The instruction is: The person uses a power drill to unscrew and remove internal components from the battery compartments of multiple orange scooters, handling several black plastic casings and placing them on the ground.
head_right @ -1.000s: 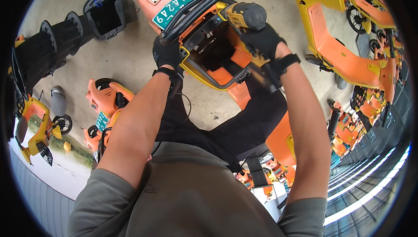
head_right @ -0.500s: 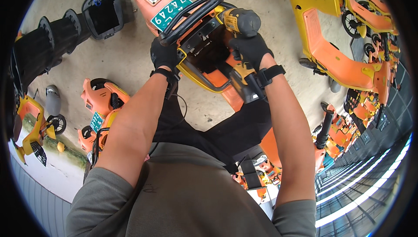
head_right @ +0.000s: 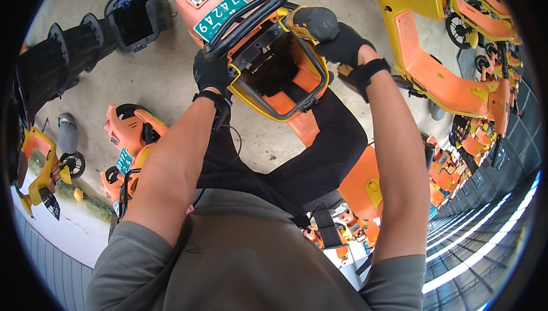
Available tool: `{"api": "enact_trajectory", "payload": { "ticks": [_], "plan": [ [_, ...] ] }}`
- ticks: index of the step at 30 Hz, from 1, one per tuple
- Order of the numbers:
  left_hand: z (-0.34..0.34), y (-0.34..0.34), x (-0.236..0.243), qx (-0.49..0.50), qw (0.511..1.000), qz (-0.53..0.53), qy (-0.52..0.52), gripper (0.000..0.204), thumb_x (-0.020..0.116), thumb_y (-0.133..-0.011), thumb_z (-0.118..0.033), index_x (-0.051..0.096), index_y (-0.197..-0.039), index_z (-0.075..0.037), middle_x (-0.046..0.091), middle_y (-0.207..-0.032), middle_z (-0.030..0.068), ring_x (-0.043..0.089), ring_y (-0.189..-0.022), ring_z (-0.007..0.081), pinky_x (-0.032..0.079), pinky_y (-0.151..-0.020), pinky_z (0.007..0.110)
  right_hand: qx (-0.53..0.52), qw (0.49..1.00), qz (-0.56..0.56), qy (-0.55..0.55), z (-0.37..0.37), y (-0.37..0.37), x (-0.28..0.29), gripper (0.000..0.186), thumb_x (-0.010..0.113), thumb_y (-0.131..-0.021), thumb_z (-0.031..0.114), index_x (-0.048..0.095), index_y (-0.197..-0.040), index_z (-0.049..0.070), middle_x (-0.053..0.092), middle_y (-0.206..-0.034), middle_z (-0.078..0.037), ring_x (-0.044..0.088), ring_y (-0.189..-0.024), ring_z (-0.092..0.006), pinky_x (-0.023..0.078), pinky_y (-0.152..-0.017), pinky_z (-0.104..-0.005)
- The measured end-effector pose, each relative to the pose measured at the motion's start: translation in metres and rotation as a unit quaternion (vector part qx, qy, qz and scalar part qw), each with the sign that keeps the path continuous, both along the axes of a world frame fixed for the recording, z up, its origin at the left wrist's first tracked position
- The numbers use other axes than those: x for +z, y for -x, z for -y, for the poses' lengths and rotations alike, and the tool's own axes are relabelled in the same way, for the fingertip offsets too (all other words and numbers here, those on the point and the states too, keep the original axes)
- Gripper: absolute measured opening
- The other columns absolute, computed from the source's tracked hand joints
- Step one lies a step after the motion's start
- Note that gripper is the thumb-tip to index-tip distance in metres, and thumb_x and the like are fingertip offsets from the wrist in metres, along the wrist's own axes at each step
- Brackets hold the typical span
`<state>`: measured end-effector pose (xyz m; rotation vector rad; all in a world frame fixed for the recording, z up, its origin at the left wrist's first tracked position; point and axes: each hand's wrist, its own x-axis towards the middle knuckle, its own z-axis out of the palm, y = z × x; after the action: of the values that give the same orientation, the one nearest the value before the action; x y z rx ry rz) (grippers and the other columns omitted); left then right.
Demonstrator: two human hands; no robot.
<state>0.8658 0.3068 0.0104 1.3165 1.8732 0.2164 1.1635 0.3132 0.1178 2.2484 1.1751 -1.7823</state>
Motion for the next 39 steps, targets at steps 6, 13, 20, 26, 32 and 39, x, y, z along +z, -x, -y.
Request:
{"api": "enact_trajectory", "payload": {
  "ticks": [6, 13, 20, 26, 32, 39],
  "plan": [
    [0.005, 0.0, -0.009, 0.01, 1.0, -0.002, -0.029, 0.03, 0.061, -0.076, -0.031, 0.064, -0.085, -0.003, 0.065, -0.078, 0.0173, 0.065, -0.074, 0.0331, 0.049, -0.064, 0.041, -0.166, 0.983, -0.061, -0.039, 0.032, 0.025, -0.015, 0.014, 0.061, -0.075, 0.011, 0.06, -0.086, 0.002, 0.058, -0.064, -0.003, 0.054, -0.054, -0.0126, 0.041, -0.047, -0.0263],
    [0.001, 0.0, -0.007, 0.028, 0.999, 0.015, -0.004, 0.027, 0.063, -0.075, -0.028, 0.065, -0.084, -0.003, 0.066, -0.078, 0.0169, 0.065, -0.074, 0.0322, 0.049, -0.063, 0.039, -0.338, 0.937, -0.08, 0.028, 0.023, 0.065, 0.01, 0.013, 0.06, -0.076, 0.011, 0.059, -0.085, 0.001, 0.055, -0.061, -0.005, 0.054, -0.052, -0.0134, 0.045, -0.047, -0.0263],
    [0.004, -0.007, -0.005, 0.035, 0.998, 0.045, -0.03, 0.021, 0.066, -0.07, -0.027, 0.069, -0.078, -0.007, 0.065, -0.074, 0.0167, 0.063, -0.074, 0.0349, 0.048, -0.066, 0.043, -0.291, 0.956, -0.036, 0.023, 0.034, 0.05, 0.001, 0.014, 0.064, -0.074, 0.014, 0.061, -0.08, 0.001, 0.059, -0.064, -0.006, 0.056, -0.054, -0.0144, 0.046, -0.049, -0.0267],
    [0.03, 0.026, -0.073, -0.176, 0.947, -0.003, -0.269, 0.013, 0.062, -0.077, -0.016, 0.063, -0.083, -0.005, 0.062, -0.073, 0.0115, 0.061, -0.07, 0.0315, 0.048, -0.063, 0.041, -0.276, 0.959, -0.068, -0.011, 0.035, 0.053, -0.006, 0.019, 0.065, -0.074, 0.019, 0.063, -0.083, 0.002, 0.063, -0.067, -0.006, 0.061, -0.057, -0.0156, 0.049, -0.052, -0.0283],
    [0.027, 0.017, -0.054, -0.115, 0.978, 0.028, -0.173, 0.014, 0.066, -0.078, -0.013, 0.059, -0.088, -0.007, 0.063, -0.078, 0.0085, 0.064, -0.071, 0.0206, 0.049, -0.059, 0.033, -0.268, 0.962, -0.014, 0.047, 0.027, 0.058, 0.012, 0.019, 0.066, -0.074, 0.016, 0.061, -0.084, 0.0, 0.061, -0.067, -0.006, 0.059, -0.057, -0.0147, 0.049, -0.053, -0.028],
    [0.021, 0.018, -0.049, -0.186, 0.972, -0.053, -0.137, 0.017, 0.059, -0.081, -0.023, 0.058, -0.085, -0.006, 0.058, -0.083, 0.016, 0.057, -0.082, 0.0366, 0.045, -0.067, 0.044, -0.258, 0.965, -0.004, 0.052, 0.023, 0.058, 0.012, 0.021, 0.064, -0.075, 0.021, 0.062, -0.079, 0.001, 0.064, -0.068, -0.008, 0.061, -0.059, -0.0171, 0.049, -0.055, -0.0291]
  ]
}}
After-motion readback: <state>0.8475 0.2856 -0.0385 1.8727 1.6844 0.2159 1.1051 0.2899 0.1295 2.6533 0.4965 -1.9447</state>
